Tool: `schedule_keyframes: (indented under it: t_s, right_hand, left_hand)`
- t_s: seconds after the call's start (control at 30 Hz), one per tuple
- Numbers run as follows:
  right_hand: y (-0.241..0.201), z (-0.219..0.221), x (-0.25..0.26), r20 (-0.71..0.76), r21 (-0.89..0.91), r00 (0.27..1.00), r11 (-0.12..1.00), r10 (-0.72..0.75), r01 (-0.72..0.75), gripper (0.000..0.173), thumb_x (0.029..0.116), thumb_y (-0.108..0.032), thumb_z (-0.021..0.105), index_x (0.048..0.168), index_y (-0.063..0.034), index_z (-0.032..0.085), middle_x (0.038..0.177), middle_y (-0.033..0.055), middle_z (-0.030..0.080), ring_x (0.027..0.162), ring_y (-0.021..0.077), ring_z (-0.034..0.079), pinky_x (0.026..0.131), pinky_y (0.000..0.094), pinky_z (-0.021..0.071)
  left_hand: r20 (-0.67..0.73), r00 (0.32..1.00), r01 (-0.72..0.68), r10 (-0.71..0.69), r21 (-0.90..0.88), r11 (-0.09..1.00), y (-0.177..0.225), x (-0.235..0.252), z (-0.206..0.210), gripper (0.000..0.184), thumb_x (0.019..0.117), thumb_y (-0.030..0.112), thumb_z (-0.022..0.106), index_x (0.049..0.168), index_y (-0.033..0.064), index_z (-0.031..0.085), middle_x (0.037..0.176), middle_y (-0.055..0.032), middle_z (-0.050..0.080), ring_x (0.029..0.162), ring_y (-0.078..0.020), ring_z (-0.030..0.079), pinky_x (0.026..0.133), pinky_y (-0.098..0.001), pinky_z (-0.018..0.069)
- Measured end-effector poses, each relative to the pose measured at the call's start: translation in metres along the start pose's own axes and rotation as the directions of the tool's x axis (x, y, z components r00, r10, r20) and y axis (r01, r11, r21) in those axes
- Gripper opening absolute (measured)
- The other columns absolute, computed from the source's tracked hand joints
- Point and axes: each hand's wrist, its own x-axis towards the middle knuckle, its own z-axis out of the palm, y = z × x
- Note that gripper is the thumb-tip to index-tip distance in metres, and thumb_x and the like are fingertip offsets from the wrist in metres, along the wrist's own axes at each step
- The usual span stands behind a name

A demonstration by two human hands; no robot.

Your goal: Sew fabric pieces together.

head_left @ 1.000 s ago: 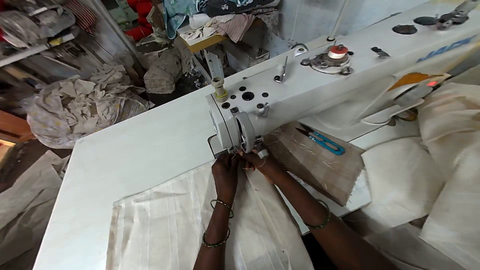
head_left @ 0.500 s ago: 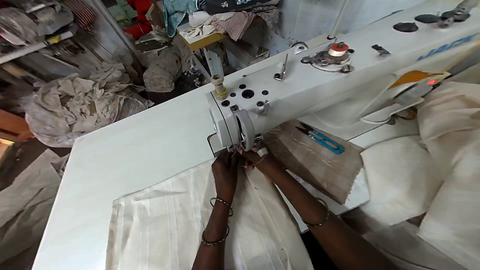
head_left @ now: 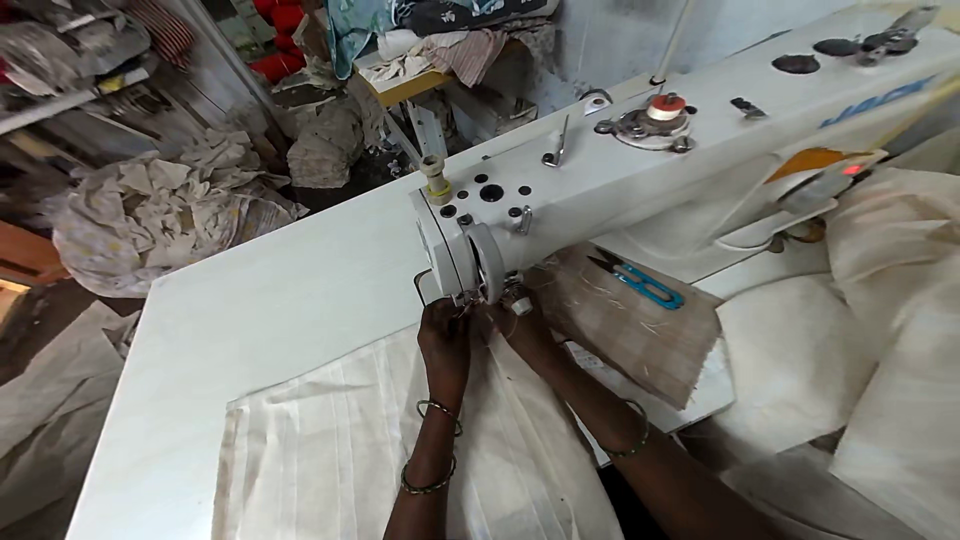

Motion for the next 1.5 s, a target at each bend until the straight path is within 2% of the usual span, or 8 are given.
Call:
schedule_keyframes:
  t_s: [0.2, 0.4, 0.5, 0.6, 0.83, 0.93, 1.07, 1.5]
  right_hand:
    - [0.007, -0.023, 0.011, -0.067, 0.664, 0.958, 0.729, 0.278, -0.165, 0.018, 0.1077, -0.006, 0.042, 0.12, -0.0033, 0.054, 0.094, -0.0022, 0.058, 0.081, 0.0009, 0.057, 0.077, 0.021, 0.0506]
    - [0.005, -0.051, 0.009, -0.028, 0.932, 0.876, 0.329, 0.481, -0.151, 0.029, 0.1093, -0.017, 0.039, 0.082, -0.0212, 0.048, 0.057, -0.0126, 0.039, 0.044, -0.0022, 0.034, 0.043, 0.012, 0.0316]
    - [0.012, -0.089, -0.013, -0.198, 0.78, 0.89, 0.615, 0.411, -0.11, 0.02, 0.108, -0.01, 0.034, 0.097, -0.0173, 0.049, 0.058, -0.013, 0.039, 0.044, -0.0029, 0.033, 0.042, 0.0126, 0.0296]
    - [0.027, -0.12, -0.035, -0.272, 0.714, 0.894, 0.698, 0.357, -0.062, 0.02, 0.1017, -0.006, 0.035, 0.095, -0.0188, 0.049, 0.055, -0.0136, 0.038, 0.042, -0.003, 0.033, 0.04, 0.0127, 0.03]
    - [0.007, -0.067, -0.072, -0.008, 0.645, 0.948, 0.725, 0.319, -0.239, 0.013, 0.0976, -0.006, 0.041, 0.097, -0.0116, 0.053, 0.06, -0.0104, 0.048, 0.049, 0.0019, 0.048, 0.05, 0.0204, 0.0452]
    - [0.025, -0.087, -0.064, -0.146, 0.08, 0.989, 0.996, -0.032, 0.044, 0.022, 0.0986, -0.008, 0.055, 0.11, 0.0037, 0.069, 0.098, 0.0089, 0.071, 0.088, 0.0172, 0.069, 0.081, 0.0361, 0.057]
    - [0.075, -0.179, -0.027, -0.314, -0.512, 0.913, 0.856, -0.262, 0.07, 0.036, 0.1059, -0.009, 0.048, 0.129, 0.0158, 0.059, 0.135, 0.038, 0.056, 0.127, 0.0575, 0.053, 0.105, 0.0695, 0.0406]
    - [0.166, -0.194, -0.025, -0.322, -0.547, 0.91, 0.836, -0.262, 0.047, 0.045, 0.1085, -0.019, 0.04, 0.123, 0.0158, 0.064, 0.134, 0.033, 0.061, 0.129, 0.0536, 0.056, 0.106, 0.0673, 0.0418]
  left_hand:
    - [0.02, 0.982, 0.187, -0.188, -0.269, 0.945, -0.005, -0.001, -0.001, 0.009, 0.098, 0.0, 0.06, 0.095, -0.0036, 0.067, 0.092, -0.0085, 0.063, 0.072, -0.0093, 0.061, 0.068, -0.024, 0.0539]
    - [0.027, 0.982, 0.172, -0.187, -0.536, 0.827, -0.014, -0.005, -0.003, 0.019, 0.0969, 0.0, 0.043, 0.089, -0.0012, 0.061, 0.083, -0.0024, 0.063, 0.074, -0.0057, 0.063, 0.075, -0.0224, 0.0548]
    - [0.185, 0.972, -0.131, 0.147, -0.096, 0.987, -0.014, -0.027, -0.014, 0.026, 0.0947, 0.005, 0.055, 0.112, -0.0073, 0.07, 0.117, -0.0215, 0.068, 0.117, -0.0338, 0.062, 0.106, -0.0477, 0.0455]
    - [0.18, 0.935, -0.338, 0.304, 0.203, 0.919, -0.013, -0.049, -0.003, 0.035, 0.0907, 0.009, 0.059, 0.121, 0.0001, 0.073, 0.126, -0.0198, 0.069, 0.124, -0.0428, 0.06, 0.107, -0.0522, 0.0467]
    - [0.053, 0.977, -0.212, 0.205, 0.194, 0.958, 0.001, -0.054, 0.014, 0.029, 0.0911, 0.001, 0.058, 0.114, -0.007, 0.073, 0.127, -0.0234, 0.068, 0.127, -0.0431, 0.059, 0.11, -0.0471, 0.0461]
    - [0.021, 0.974, -0.227, 0.226, 0.148, 0.963, -0.002, -0.052, 0.014, 0.027, 0.0909, 0.0, 0.057, 0.111, -0.0081, 0.073, 0.124, -0.0246, 0.069, 0.125, -0.0435, 0.06, 0.109, -0.0481, 0.047]
    - [0.029, 0.975, -0.221, 0.22, 0.121, 0.968, -0.002, -0.051, 0.012, 0.027, 0.0901, -0.002, 0.059, 0.112, -0.006, 0.074, 0.124, -0.025, 0.068, 0.125, -0.0432, 0.061, 0.108, -0.049, 0.0472]
    - [0.088, 0.981, -0.19, 0.175, 0.213, 0.958, 0.0, -0.057, 0.011, 0.034, 0.0931, -0.001, 0.055, 0.123, -0.0059, 0.07, 0.134, -0.0227, 0.065, 0.131, -0.042, 0.057, 0.112, -0.0453, 0.0446]
